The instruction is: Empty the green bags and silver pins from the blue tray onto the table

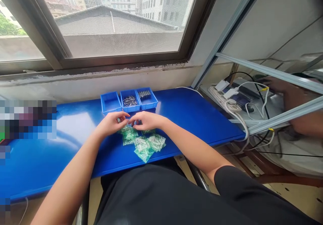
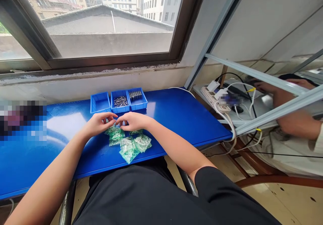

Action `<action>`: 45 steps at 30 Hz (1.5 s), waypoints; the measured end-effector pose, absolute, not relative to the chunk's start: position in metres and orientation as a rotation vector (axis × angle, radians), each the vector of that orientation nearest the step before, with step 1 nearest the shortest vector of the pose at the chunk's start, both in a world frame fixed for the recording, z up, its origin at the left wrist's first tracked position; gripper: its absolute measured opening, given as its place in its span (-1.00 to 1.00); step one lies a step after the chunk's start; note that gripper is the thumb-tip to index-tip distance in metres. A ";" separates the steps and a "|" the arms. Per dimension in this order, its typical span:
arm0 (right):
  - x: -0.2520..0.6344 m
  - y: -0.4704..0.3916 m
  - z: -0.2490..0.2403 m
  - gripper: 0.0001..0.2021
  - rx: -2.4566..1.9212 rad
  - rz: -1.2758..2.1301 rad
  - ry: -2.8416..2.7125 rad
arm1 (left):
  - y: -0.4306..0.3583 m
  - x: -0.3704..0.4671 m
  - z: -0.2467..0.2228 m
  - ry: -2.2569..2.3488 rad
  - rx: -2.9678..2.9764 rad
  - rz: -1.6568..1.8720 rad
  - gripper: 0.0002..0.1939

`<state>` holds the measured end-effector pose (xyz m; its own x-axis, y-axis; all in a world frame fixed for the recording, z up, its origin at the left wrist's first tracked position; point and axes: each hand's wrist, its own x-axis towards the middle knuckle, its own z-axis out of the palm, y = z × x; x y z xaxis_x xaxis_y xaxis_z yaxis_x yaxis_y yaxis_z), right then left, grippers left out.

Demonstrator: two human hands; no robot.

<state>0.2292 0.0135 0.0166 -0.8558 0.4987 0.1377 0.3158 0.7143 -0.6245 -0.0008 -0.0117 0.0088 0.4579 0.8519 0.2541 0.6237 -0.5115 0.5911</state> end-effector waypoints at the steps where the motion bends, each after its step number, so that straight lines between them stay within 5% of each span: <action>1: 0.230 0.015 0.017 -0.68 -0.643 0.894 -2.633 | -0.012 -0.001 0.010 1.238 2.308 0.697 -0.70; 14: 0.238 0.029 0.012 -0.76 -0.908 0.733 -2.663 | -0.009 -0.009 0.014 1.369 2.387 0.362 -0.57; 26: 0.229 0.030 -0.003 -0.76 -0.586 0.366 -2.410 | -0.011 -0.008 0.014 1.500 2.314 0.628 -0.70; 35: 0.224 0.026 -0.006 -0.69 -0.859 0.310 -2.305 | -0.012 -0.006 0.013 1.616 2.298 0.679 -0.75; 40: 0.224 0.026 -0.003 -0.70 -0.730 0.331 -2.324 | -0.008 -0.011 0.013 1.878 2.235 0.703 -0.58; 45: 0.222 0.025 -0.002 -0.70 -0.804 0.148 -2.354 | -0.004 -0.015 0.011 1.948 2.220 0.660 -0.63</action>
<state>0.2224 0.0246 -0.0016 -0.6095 0.5832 0.5371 0.5114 0.8068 -0.2958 -0.0152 -0.0042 0.0108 0.0789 0.9663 0.2451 0.9162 -0.1672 0.3642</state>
